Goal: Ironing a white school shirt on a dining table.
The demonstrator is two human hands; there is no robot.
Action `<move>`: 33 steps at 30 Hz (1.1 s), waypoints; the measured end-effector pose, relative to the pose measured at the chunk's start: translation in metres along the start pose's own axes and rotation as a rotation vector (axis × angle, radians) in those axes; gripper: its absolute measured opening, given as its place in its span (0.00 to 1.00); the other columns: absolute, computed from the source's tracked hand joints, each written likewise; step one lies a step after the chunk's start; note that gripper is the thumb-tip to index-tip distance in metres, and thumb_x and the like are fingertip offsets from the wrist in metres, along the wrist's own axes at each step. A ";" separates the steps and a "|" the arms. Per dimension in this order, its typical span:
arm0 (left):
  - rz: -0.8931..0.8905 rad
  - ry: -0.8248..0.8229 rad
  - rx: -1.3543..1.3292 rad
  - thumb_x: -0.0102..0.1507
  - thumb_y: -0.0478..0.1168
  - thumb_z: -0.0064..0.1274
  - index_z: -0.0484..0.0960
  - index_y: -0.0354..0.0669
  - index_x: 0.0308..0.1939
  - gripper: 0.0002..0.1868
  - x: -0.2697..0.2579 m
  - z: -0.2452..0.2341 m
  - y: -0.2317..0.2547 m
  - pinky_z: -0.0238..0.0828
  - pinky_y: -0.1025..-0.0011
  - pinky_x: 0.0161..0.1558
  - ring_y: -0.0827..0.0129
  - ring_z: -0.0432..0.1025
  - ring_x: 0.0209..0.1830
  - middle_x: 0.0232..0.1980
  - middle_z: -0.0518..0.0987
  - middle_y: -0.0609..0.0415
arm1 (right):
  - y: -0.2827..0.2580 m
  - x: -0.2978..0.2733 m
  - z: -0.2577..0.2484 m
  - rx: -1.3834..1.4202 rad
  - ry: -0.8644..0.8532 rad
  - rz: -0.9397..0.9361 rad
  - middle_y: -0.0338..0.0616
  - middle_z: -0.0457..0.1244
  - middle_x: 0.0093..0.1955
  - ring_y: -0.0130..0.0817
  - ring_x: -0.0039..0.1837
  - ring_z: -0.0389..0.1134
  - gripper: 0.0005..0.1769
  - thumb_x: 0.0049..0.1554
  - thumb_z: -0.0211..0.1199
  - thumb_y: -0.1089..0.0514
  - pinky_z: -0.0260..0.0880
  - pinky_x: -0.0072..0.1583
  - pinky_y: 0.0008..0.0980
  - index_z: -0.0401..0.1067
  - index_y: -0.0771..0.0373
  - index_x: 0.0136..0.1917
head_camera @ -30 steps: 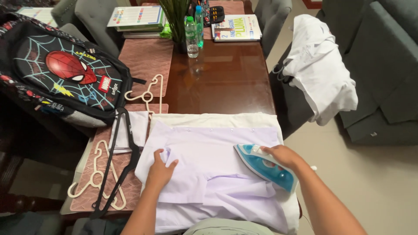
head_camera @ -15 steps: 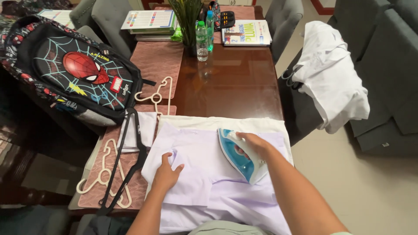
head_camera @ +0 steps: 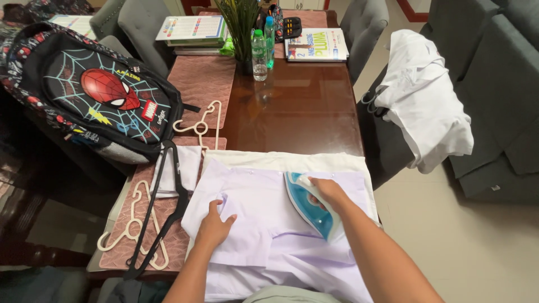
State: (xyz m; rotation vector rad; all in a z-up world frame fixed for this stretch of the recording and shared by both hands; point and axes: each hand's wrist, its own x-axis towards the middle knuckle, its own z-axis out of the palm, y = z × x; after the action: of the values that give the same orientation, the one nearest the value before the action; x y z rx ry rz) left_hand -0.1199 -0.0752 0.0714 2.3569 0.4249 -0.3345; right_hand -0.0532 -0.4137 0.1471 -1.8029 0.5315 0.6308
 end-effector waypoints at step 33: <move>0.009 -0.017 -0.020 0.60 0.48 0.61 0.56 0.53 0.60 0.33 -0.014 0.000 0.019 0.65 0.53 0.63 0.42 0.70 0.64 0.66 0.73 0.38 | 0.038 0.031 -0.061 0.116 0.089 0.104 0.41 0.62 0.29 0.31 0.29 0.58 0.29 0.64 0.49 0.37 0.59 0.34 0.32 0.72 0.62 0.38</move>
State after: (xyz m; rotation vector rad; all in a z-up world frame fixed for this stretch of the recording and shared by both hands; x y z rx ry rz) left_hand -0.1253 -0.0916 0.0876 2.3345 0.4074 -0.3442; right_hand -0.0444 -0.4844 0.1158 -1.7077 0.7118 0.5798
